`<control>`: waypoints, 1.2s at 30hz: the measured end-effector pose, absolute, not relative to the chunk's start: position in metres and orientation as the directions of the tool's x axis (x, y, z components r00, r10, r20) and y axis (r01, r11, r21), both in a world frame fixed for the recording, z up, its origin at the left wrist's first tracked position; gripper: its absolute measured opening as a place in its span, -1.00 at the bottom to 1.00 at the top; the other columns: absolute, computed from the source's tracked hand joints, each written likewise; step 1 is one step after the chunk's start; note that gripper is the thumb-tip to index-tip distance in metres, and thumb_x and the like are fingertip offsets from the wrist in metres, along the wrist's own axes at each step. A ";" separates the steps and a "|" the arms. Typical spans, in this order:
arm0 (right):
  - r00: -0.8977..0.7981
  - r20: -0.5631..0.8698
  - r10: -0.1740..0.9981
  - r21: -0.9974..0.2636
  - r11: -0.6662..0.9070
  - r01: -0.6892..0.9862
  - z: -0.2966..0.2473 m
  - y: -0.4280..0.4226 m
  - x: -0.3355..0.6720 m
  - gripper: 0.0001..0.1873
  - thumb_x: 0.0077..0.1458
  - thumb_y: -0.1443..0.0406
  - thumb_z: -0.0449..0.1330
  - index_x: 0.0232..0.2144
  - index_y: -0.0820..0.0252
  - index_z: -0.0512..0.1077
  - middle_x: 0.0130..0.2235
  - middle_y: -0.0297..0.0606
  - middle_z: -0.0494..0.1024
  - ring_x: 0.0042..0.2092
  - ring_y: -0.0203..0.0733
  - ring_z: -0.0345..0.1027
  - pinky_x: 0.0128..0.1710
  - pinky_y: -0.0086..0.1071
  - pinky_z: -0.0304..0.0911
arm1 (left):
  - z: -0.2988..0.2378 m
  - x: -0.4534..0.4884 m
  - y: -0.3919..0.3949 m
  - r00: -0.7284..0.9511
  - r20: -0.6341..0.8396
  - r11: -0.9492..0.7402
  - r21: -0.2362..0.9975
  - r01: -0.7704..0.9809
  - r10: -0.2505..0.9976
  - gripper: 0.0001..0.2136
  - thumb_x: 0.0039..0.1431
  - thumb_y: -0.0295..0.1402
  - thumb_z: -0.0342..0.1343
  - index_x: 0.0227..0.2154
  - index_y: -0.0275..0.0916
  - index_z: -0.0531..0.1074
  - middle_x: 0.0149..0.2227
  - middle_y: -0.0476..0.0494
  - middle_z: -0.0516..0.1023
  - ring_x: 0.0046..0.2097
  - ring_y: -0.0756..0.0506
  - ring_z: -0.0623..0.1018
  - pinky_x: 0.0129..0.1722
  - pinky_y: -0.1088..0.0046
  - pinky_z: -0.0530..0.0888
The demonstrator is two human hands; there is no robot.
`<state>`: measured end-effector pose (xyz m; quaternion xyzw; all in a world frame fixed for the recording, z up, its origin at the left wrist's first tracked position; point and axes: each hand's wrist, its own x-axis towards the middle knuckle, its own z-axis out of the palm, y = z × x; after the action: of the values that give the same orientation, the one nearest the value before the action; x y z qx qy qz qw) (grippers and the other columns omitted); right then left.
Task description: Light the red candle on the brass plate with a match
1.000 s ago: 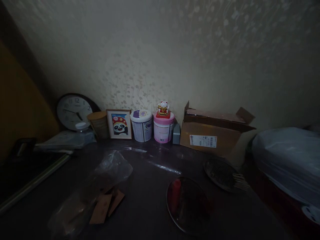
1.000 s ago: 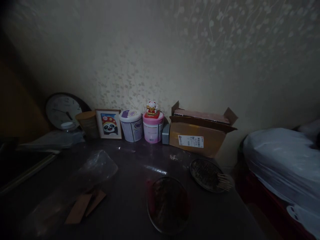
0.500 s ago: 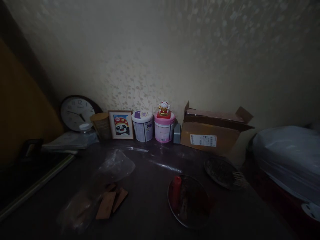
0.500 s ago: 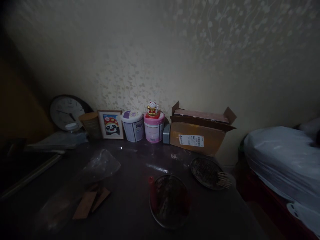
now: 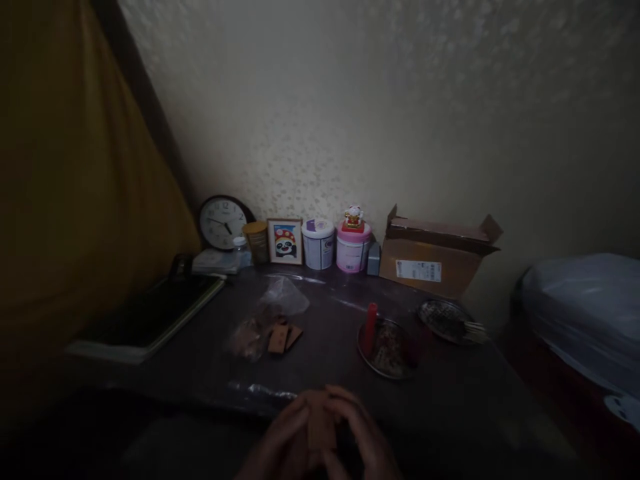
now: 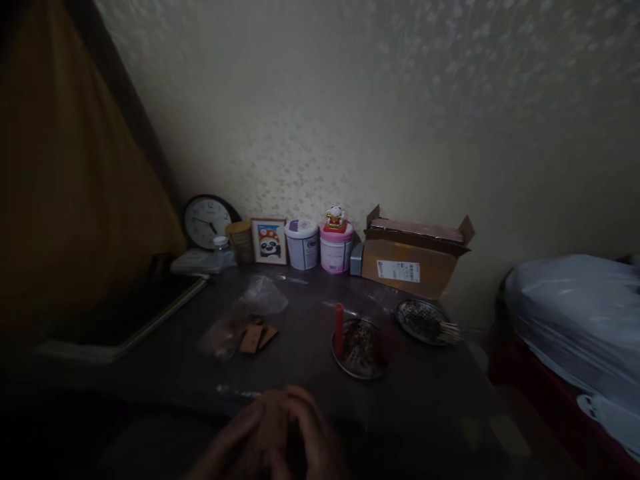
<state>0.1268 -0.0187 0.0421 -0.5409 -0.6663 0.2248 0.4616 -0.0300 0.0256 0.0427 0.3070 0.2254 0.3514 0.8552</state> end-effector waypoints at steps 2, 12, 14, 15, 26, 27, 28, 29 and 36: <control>-0.015 0.359 0.933 -0.795 0.314 0.519 0.039 -0.017 0.125 -0.47 -0.04 0.40 0.16 0.02 -0.02 0.25 0.10 -0.27 0.34 0.10 -0.16 0.26 0.06 -0.37 0.23 | 0.039 -0.030 0.024 0.632 -0.156 0.551 0.671 -0.497 0.759 -0.74 0.13 -0.25 0.05 -0.14 -0.17 0.44 -0.10 -0.18 0.51 0.02 -0.18 0.41 -0.06 0.31 0.33; -0.056 0.399 0.915 -0.836 0.389 0.387 0.046 -0.013 0.121 -0.57 0.05 0.38 0.10 0.00 0.08 0.25 0.08 -0.21 0.33 0.11 -0.12 0.21 0.09 -0.27 0.17 | 0.032 -0.023 0.027 0.621 -0.052 0.529 0.584 -0.616 0.782 -0.77 0.17 -0.37 0.01 -0.13 -0.24 0.43 -0.17 -0.19 0.53 -0.16 -0.07 0.49 -0.22 0.45 0.38; -0.031 0.400 0.916 -0.849 0.383 0.364 0.045 -0.013 0.119 -0.58 0.06 0.37 0.10 0.01 0.09 0.25 0.08 -0.21 0.34 0.10 -0.10 0.22 0.08 -0.25 0.17 | 0.036 -0.023 0.026 0.630 -0.039 0.534 0.573 -0.622 0.775 -0.77 0.17 -0.36 0.01 -0.13 -0.25 0.43 -0.17 -0.19 0.53 -0.16 -0.08 0.50 -0.20 0.43 0.39; -0.020 0.398 0.917 -0.855 0.379 0.354 0.044 -0.013 0.119 -0.58 0.06 0.36 0.10 0.01 0.09 0.25 0.08 -0.21 0.34 0.10 -0.10 0.22 0.08 -0.25 0.17 | 0.037 -0.023 0.025 0.635 -0.032 0.536 0.570 -0.622 0.772 -0.77 0.17 -0.35 0.01 -0.13 -0.25 0.43 -0.18 -0.20 0.53 -0.17 -0.08 0.50 -0.19 0.42 0.39; 0.036 0.306 0.951 -0.937 0.294 0.191 0.041 -0.016 0.112 -0.59 0.13 0.28 0.08 0.05 0.06 0.23 0.15 -0.24 0.28 0.17 -0.12 0.14 0.15 -0.21 0.09 | 0.036 -0.020 0.025 0.612 0.011 0.504 0.556 -0.661 0.791 -0.77 0.16 -0.39 0.03 -0.11 -0.24 0.39 -0.18 -0.19 0.55 -0.16 -0.07 0.52 -0.16 0.40 0.37; 0.037 0.305 0.952 -0.938 0.293 0.187 0.041 -0.016 0.112 -0.60 0.13 0.28 0.08 0.05 0.06 0.24 0.15 -0.24 0.28 0.17 -0.13 0.14 0.16 -0.21 0.08 | 0.036 -0.020 0.024 0.612 0.010 0.504 0.556 -0.661 0.791 -0.77 0.16 -0.39 0.03 -0.11 -0.24 0.39 -0.18 -0.19 0.55 -0.17 -0.07 0.52 -0.16 0.39 0.38; 0.040 0.303 0.952 -0.939 0.291 0.182 0.041 -0.016 0.112 -0.60 0.13 0.28 0.07 0.04 0.06 0.24 0.15 -0.24 0.28 0.17 -0.13 0.13 0.16 -0.21 0.07 | 0.037 -0.020 0.024 0.614 0.007 0.506 0.558 -0.657 0.789 -0.77 0.16 -0.39 0.03 -0.11 -0.24 0.39 -0.17 -0.20 0.55 -0.17 -0.07 0.52 -0.15 0.39 0.38; 0.042 0.301 0.953 -0.941 0.289 0.178 0.041 -0.016 0.112 -0.61 0.13 0.28 0.08 0.04 0.06 0.25 0.15 -0.23 0.28 0.17 -0.12 0.14 0.16 -0.21 0.08 | 0.038 -0.020 0.024 0.616 0.004 0.508 0.561 -0.654 0.788 -0.78 0.17 -0.40 0.03 -0.12 -0.25 0.39 -0.17 -0.20 0.55 -0.17 -0.07 0.52 -0.15 0.38 0.37; 0.028 0.314 0.949 -0.937 0.304 0.171 0.043 -0.016 0.113 -0.59 0.14 0.28 0.06 0.06 0.06 0.22 0.13 -0.23 0.30 0.15 -0.12 0.16 0.15 -0.19 0.08 | 0.041 -0.019 0.023 0.605 0.009 0.491 0.574 -0.655 0.797 -0.78 0.14 -0.39 0.06 -0.13 -0.23 0.40 -0.17 -0.20 0.55 -0.13 -0.11 0.51 -0.12 0.34 0.37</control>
<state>0.1133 -0.0161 0.0429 -0.4685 -0.5980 0.3582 0.5428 -0.0191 0.0225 0.0409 0.2714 0.1300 0.4253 0.8536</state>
